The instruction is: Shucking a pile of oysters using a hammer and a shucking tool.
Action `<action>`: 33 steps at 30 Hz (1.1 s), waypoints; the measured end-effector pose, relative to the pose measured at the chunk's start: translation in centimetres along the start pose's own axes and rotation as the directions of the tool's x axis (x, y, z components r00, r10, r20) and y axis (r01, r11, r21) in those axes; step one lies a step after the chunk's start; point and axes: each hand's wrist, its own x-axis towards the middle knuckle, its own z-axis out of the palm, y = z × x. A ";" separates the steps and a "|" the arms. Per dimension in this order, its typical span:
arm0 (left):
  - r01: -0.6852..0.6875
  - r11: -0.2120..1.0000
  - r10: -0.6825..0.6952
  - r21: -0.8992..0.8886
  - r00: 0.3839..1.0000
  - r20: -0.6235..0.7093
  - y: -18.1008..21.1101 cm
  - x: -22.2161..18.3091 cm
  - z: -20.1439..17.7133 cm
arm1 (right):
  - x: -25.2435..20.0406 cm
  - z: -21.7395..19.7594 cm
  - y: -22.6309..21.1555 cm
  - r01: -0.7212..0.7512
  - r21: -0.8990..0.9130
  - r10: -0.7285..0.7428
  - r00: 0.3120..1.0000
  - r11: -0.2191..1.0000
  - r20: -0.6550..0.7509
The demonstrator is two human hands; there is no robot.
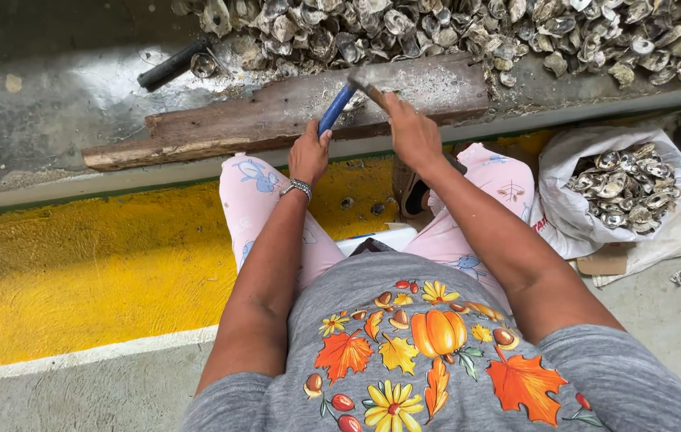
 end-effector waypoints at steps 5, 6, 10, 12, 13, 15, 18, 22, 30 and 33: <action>0.017 1.000 -0.017 -0.009 0.999 0.027 -2.1 0.8 2.0 | 1.5 1.5 3.3 -0.264 0.052 0.248 0.945 0.963 0.214; 0.010 0.991 -0.010 -0.131 1.000 0.000 -3.6 1.9 3.7 | 2.4 0.9 4.3 -0.378 0.167 0.353 0.921 0.911 0.163; 0.027 0.976 -0.028 -0.216 1.000 -0.003 -3.6 1.8 3.4 | 3.9 -1.2 7.5 -0.655 0.319 0.627 0.753 0.685 0.198; 0.038 0.974 -0.039 -0.225 0.999 0.000 -1.9 1.1 1.9 | 4.5 1.5 14.2 -0.609 0.209 0.587 0.793 0.765 0.163; 0.053 0.972 -0.053 -0.230 0.999 0.005 -1.1 0.6 1.2 | 4.5 3.1 17.6 -0.556 0.095 0.542 0.829 0.826 0.140; 0.013 0.982 -0.011 -0.187 1.000 0.008 -1.2 0.9 1.6 | 4.8 3.1 17.3 -0.433 -0.083 0.438 0.897 0.898 0.056; -0.055 0.988 0.056 -0.145 0.998 0.004 -1.2 0.5 1.6 | 6.2 3.5 13.3 -0.336 -0.202 0.338 0.941 0.920 -0.022; -0.107 0.981 0.116 -0.164 0.992 0.048 1.0 -0.4 -0.5 | 7.4 7.0 8.0 -0.530 0.322 0.404 0.831 0.785 0.382; -0.209 0.945 0.202 -0.253 0.978 -0.050 0.2 -0.5 0.2 | 6.8 7.2 4.1 -0.638 0.542 0.531 0.765 0.547 0.364; -0.152 0.919 0.129 -0.363 0.988 -0.087 0.7 -0.4 -0.2 | 6.5 6.1 4.5 -0.583 0.578 0.518 0.802 0.571 0.297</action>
